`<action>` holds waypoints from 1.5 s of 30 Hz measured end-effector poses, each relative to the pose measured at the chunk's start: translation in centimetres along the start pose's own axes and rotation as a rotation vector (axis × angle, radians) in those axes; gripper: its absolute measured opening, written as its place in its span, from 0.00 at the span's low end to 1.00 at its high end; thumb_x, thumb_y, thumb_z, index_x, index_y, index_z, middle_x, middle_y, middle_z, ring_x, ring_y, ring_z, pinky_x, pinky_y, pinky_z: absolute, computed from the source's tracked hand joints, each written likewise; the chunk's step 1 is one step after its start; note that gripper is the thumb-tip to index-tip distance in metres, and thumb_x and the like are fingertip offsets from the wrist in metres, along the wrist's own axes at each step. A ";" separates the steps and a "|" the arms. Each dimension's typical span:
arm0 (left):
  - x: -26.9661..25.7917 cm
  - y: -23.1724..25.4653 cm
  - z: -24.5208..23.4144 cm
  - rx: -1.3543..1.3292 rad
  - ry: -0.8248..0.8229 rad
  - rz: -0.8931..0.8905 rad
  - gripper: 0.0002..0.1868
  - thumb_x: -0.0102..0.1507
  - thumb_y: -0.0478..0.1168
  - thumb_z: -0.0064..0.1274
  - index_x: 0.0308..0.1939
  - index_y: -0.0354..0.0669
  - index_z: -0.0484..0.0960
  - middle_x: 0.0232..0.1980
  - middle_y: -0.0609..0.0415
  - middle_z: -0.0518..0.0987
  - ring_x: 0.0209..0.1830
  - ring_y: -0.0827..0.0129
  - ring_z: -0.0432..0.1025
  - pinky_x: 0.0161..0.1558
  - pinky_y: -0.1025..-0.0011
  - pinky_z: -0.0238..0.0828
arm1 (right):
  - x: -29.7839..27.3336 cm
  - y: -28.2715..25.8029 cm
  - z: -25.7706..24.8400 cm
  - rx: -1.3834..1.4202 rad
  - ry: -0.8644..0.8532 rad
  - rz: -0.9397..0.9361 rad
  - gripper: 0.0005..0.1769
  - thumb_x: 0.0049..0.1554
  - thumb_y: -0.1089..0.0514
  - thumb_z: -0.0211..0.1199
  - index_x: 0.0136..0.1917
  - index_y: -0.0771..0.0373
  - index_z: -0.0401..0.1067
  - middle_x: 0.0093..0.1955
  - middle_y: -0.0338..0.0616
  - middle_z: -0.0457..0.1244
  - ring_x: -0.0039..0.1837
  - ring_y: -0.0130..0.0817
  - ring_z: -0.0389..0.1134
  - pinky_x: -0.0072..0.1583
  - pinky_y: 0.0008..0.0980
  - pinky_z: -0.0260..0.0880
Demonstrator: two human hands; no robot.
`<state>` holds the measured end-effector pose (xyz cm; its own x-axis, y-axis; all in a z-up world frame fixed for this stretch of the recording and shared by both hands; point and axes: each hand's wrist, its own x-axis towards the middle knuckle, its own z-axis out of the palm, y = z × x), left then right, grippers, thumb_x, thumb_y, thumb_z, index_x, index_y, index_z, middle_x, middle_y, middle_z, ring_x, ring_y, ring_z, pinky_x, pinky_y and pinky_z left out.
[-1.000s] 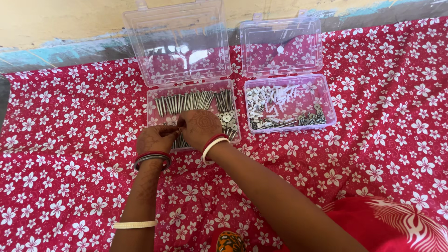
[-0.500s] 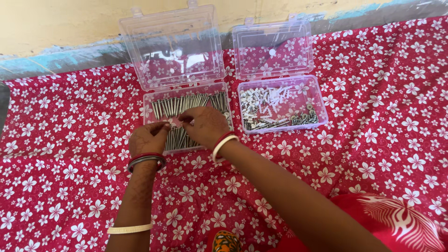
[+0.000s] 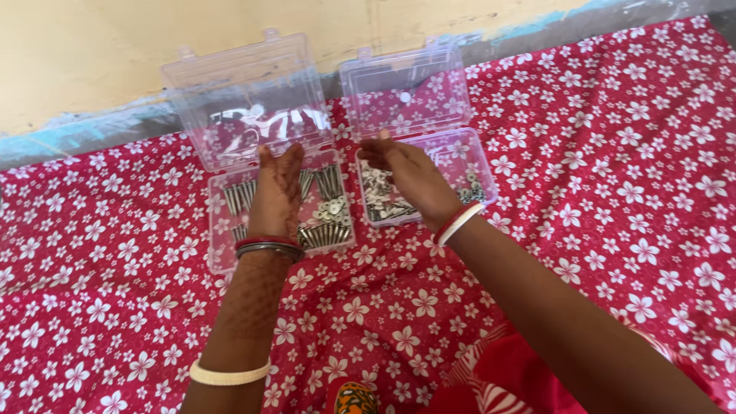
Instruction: The person assembles hardware by threading washers onto screws by hand and arranging them into a plastic organizer box.
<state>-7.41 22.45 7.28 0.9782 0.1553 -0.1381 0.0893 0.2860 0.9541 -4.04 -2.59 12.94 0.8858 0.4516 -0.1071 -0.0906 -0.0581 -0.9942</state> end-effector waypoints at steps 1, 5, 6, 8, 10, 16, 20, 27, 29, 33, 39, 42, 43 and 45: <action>0.5 -0.5 1.2 0.017 -0.004 -0.048 0.54 0.63 0.76 0.22 0.78 0.37 0.58 0.83 0.46 0.57 0.85 0.61 0.46 0.78 0.61 0.34 | -0.3 0.3 -1.0 0.002 0.008 0.000 0.39 0.65 0.33 0.38 0.72 0.62 0.68 0.69 0.47 0.68 0.73 0.39 0.65 0.72 0.42 0.60; 2.1 -2.9 5.7 0.031 -0.119 -0.052 0.56 0.64 0.77 0.21 0.78 0.33 0.56 0.83 0.44 0.55 0.85 0.61 0.46 0.79 0.64 0.34 | -1.5 0.5 -4.7 0.074 0.062 0.021 0.42 0.64 0.31 0.36 0.74 0.63 0.65 0.73 0.48 0.64 0.77 0.41 0.62 0.74 0.45 0.58; 2.5 -3.7 6.7 0.031 -0.126 -0.056 0.56 0.64 0.77 0.21 0.78 0.33 0.56 0.83 0.44 0.55 0.85 0.61 0.46 0.79 0.64 0.34 | -1.8 0.5 -5.6 0.072 0.082 0.050 0.43 0.64 0.30 0.35 0.74 0.62 0.64 0.74 0.47 0.63 0.77 0.40 0.61 0.74 0.44 0.56; 3.3 -5.1 8.5 0.030 -0.135 -0.058 0.55 0.64 0.76 0.21 0.77 0.31 0.58 0.82 0.42 0.58 0.84 0.60 0.49 0.79 0.64 0.37 | -2.3 0.6 -7.2 0.062 0.117 0.057 0.43 0.64 0.29 0.35 0.74 0.63 0.65 0.74 0.48 0.64 0.77 0.41 0.61 0.74 0.44 0.56; 3.7 -6.5 9.9 0.031 -0.147 -0.067 0.55 0.65 0.76 0.22 0.77 0.30 0.58 0.82 0.41 0.58 0.84 0.59 0.51 0.79 0.65 0.39 | -2.6 1.0 -8.8 0.055 0.148 0.063 0.44 0.64 0.29 0.34 0.74 0.64 0.65 0.74 0.49 0.64 0.77 0.41 0.62 0.74 0.44 0.56; 3.7 -8.0 13.9 0.058 -0.166 -0.172 0.53 0.66 0.74 0.22 0.75 0.30 0.62 0.79 0.41 0.62 0.82 0.59 0.55 0.78 0.65 0.43 | -2.9 3.6 -12.4 0.009 0.187 0.038 0.42 0.65 0.32 0.35 0.72 0.65 0.67 0.70 0.50 0.67 0.74 0.42 0.65 0.73 0.43 0.60; 2.2 -7.7 16.7 0.215 -0.176 -0.252 0.51 0.65 0.72 0.17 0.74 0.35 0.64 0.78 0.45 0.66 0.80 0.62 0.56 0.76 0.65 0.43 | -3.1 5.2 -13.4 -0.128 0.223 0.046 0.35 0.66 0.37 0.41 0.67 0.65 0.73 0.64 0.49 0.70 0.67 0.40 0.71 0.64 0.40 0.71; 1.5 -8.3 20.4 0.357 -0.185 -0.217 0.48 0.69 0.69 0.17 0.73 0.33 0.66 0.77 0.43 0.67 0.79 0.58 0.59 0.76 0.62 0.50 | -3.8 5.0 -13.5 -0.631 0.332 0.027 0.16 0.59 0.51 0.60 0.57 0.54 0.80 0.46 0.48 0.73 0.43 0.37 0.76 0.48 0.37 0.75; 1.2 -8.2 20.8 0.521 -0.142 -0.254 0.44 0.69 0.67 0.17 0.71 0.39 0.70 0.74 0.47 0.71 0.76 0.60 0.64 0.73 0.63 0.54 | -3.5 4.9 -13.7 -0.743 0.329 -0.039 0.14 0.59 0.52 0.61 0.55 0.54 0.81 0.45 0.48 0.73 0.44 0.40 0.75 0.49 0.39 0.74; 0.7 -8.5 21.0 0.856 -0.098 -0.224 0.41 0.70 0.65 0.18 0.62 0.46 0.82 0.63 0.46 0.82 0.64 0.57 0.74 0.67 0.62 0.63 | -2.5 5.7 -13.0 -0.999 0.282 0.048 0.11 0.58 0.53 0.62 0.50 0.49 0.83 0.46 0.47 0.72 0.47 0.46 0.74 0.52 0.47 0.72; 0.5 -9.4 20.9 0.988 -0.024 -0.155 0.39 0.71 0.63 0.19 0.56 0.47 0.85 0.49 0.41 0.86 0.52 0.49 0.78 0.59 0.55 0.68 | -1.5 9.4 -12.5 -1.197 0.244 -0.063 0.08 0.59 0.57 0.59 0.44 0.52 0.80 0.43 0.48 0.71 0.49 0.45 0.73 0.53 0.47 0.72; 0.3 -9.2 21.2 0.957 -0.007 -0.129 0.38 0.69 0.62 0.20 0.53 0.50 0.88 0.50 0.44 0.85 0.52 0.49 0.77 0.58 0.53 0.67 | -1.1 11.4 -12.6 -1.273 0.248 -0.227 0.06 0.57 0.58 0.58 0.45 0.58 0.76 0.42 0.52 0.70 0.48 0.49 0.73 0.51 0.49 0.72; 0.4 -9.1 21.3 0.983 0.009 -0.204 0.38 0.70 0.62 0.19 0.54 0.50 0.87 0.48 0.40 0.85 0.52 0.47 0.77 0.58 0.53 0.67 | -1.0 12.0 -12.6 -1.273 0.249 -0.225 0.06 0.57 0.58 0.58 0.45 0.58 0.76 0.42 0.52 0.70 0.48 0.49 0.73 0.51 0.49 0.72; 0.5 -9.1 21.2 1.012 0.026 -0.283 0.38 0.72 0.62 0.19 0.56 0.50 0.86 0.45 0.37 0.85 0.51 0.46 0.77 0.58 0.52 0.67 | -0.9 13.0 -12.4 -1.360 0.273 -0.279 0.05 0.58 0.60 0.58 0.46 0.61 0.72 0.41 0.52 0.69 0.46 0.49 0.72 0.49 0.49 0.71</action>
<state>-3.78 -0.16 4.18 0.8938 0.2302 -0.3848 0.4410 -0.6069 0.6612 -0.35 -14.75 0.28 0.8744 0.4157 0.2502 0.4638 -0.8676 -0.1795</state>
